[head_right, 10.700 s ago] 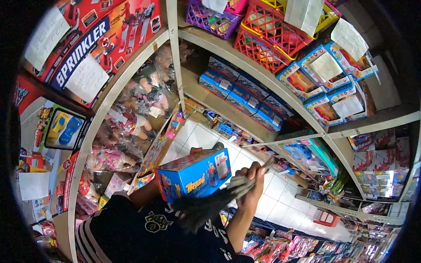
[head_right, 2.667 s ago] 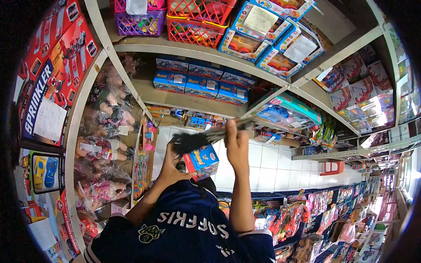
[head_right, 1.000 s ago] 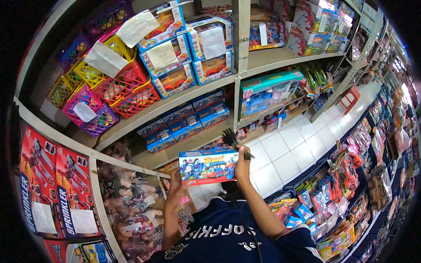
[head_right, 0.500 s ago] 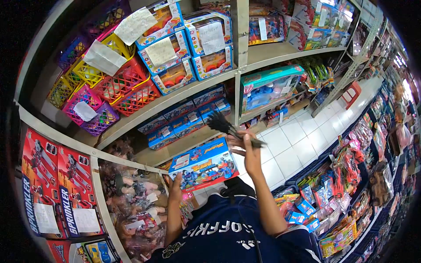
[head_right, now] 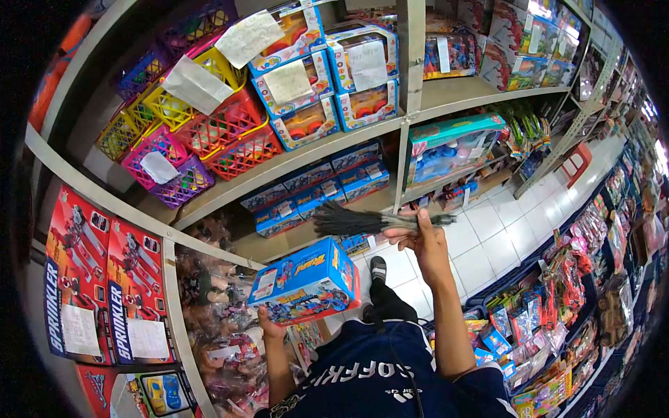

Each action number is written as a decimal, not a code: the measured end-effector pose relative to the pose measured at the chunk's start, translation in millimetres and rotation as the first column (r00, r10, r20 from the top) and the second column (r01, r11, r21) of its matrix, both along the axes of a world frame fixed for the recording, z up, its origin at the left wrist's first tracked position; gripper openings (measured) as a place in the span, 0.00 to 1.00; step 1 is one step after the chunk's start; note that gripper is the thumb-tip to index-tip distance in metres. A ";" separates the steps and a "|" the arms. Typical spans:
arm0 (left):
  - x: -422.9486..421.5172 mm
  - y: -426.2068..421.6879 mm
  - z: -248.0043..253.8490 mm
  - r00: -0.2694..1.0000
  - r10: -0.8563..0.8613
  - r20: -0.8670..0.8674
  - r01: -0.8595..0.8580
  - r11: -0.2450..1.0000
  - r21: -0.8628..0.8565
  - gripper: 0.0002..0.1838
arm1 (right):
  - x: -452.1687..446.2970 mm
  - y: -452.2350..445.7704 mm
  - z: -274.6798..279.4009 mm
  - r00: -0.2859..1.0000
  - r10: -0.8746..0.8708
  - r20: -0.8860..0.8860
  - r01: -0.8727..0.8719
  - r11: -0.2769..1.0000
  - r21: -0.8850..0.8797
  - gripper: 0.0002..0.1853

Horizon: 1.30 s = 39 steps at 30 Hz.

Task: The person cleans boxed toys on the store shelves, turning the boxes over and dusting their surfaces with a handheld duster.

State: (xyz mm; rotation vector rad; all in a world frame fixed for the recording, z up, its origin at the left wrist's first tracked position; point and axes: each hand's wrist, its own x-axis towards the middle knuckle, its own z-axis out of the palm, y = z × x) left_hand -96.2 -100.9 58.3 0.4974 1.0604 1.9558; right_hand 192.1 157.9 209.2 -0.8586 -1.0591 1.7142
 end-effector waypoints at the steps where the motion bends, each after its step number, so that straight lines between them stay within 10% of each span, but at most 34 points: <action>1: 0.0 -2.9 2.8 0.998 -0.056 0.023 0.055 0.998 0.040 0.46 | -1.2 -1.0 1.0 1.000 0.005 0.006 -0.005 1.000 -0.001 0.33; 6: -3.0 -36.4 -40.2 1.000 0.016 -0.005 -0.016 0.999 -0.036 0.47 | -10.9 -1.4 -4.8 0.991 0.037 -0.132 -0.043 0.998 -0.049 0.33; 11: 26.4 -16.2 41.9 0.932 0.085 -0.352 -0.108 0.993 -0.045 0.51 | -4.9 -4.7 -6.5 0.983 0.181 -0.010 -0.181 0.981 -0.073 0.28; 21: 53.4 0.7 76.6 0.940 0.022 -0.341 -0.060 0.993 -0.102 0.58 | 14.7 -29.2 -10.3 0.993 -0.052 0.109 0.056 0.998 -0.040 0.28; 39: 98.4 -3.6 64.7 0.896 -0.146 -0.420 0.073 0.980 -0.185 0.59 | 8.1 -72.3 -11.2 0.973 0.225 0.043 -0.217 0.965 -0.147 0.28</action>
